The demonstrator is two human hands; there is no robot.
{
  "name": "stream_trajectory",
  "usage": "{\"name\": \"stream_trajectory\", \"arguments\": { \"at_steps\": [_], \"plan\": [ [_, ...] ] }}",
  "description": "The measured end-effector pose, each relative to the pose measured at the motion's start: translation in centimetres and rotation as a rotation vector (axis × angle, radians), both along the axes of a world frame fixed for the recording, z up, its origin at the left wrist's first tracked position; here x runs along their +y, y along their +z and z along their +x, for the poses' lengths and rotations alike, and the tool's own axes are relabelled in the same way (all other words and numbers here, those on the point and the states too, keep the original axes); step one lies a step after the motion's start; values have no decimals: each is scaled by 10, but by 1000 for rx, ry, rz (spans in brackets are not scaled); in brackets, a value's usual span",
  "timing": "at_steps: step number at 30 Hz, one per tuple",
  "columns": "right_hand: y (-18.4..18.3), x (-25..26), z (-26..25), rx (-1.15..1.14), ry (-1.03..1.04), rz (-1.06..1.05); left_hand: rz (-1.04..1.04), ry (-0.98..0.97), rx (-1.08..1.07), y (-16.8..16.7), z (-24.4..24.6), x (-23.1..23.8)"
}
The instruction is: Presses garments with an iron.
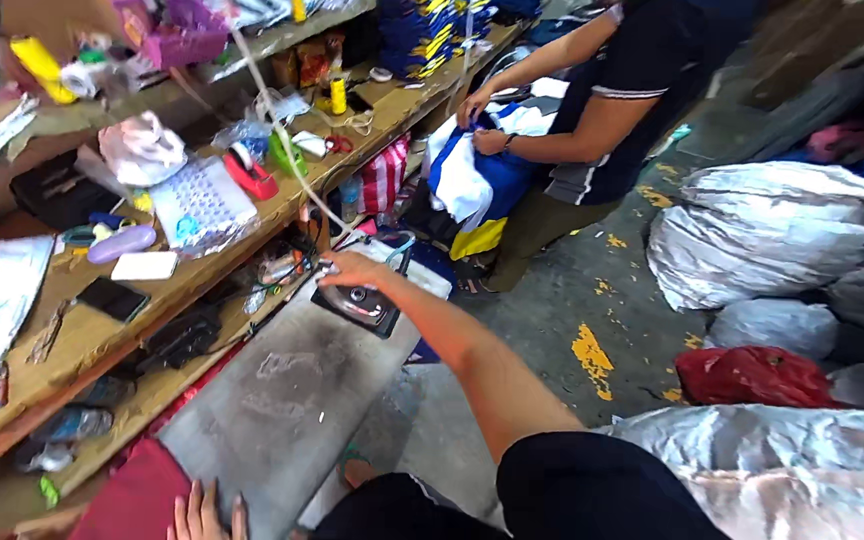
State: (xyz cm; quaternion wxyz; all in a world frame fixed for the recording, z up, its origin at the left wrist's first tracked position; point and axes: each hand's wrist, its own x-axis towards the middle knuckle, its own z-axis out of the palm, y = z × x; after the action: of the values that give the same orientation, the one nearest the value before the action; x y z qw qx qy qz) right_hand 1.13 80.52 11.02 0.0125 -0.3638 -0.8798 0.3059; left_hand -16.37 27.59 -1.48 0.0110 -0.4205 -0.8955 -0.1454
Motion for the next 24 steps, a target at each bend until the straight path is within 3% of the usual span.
{"name": "stream_trajectory", "arguments": {
  "at_steps": [6,14,20,24],
  "plan": [
    [10,-23,-10,-157,105,117,104,27,-9,-18,-6,2],
    [36,-180,-36,-157,241,8,364,-7,-178,21,-12,-12],
    [27,-300,-93,-271,420,-91,300,-85,-201,35,5,-56],
    [23,-331,-138,-247,428,-66,247,-133,-200,26,21,-81]
  ]
}}
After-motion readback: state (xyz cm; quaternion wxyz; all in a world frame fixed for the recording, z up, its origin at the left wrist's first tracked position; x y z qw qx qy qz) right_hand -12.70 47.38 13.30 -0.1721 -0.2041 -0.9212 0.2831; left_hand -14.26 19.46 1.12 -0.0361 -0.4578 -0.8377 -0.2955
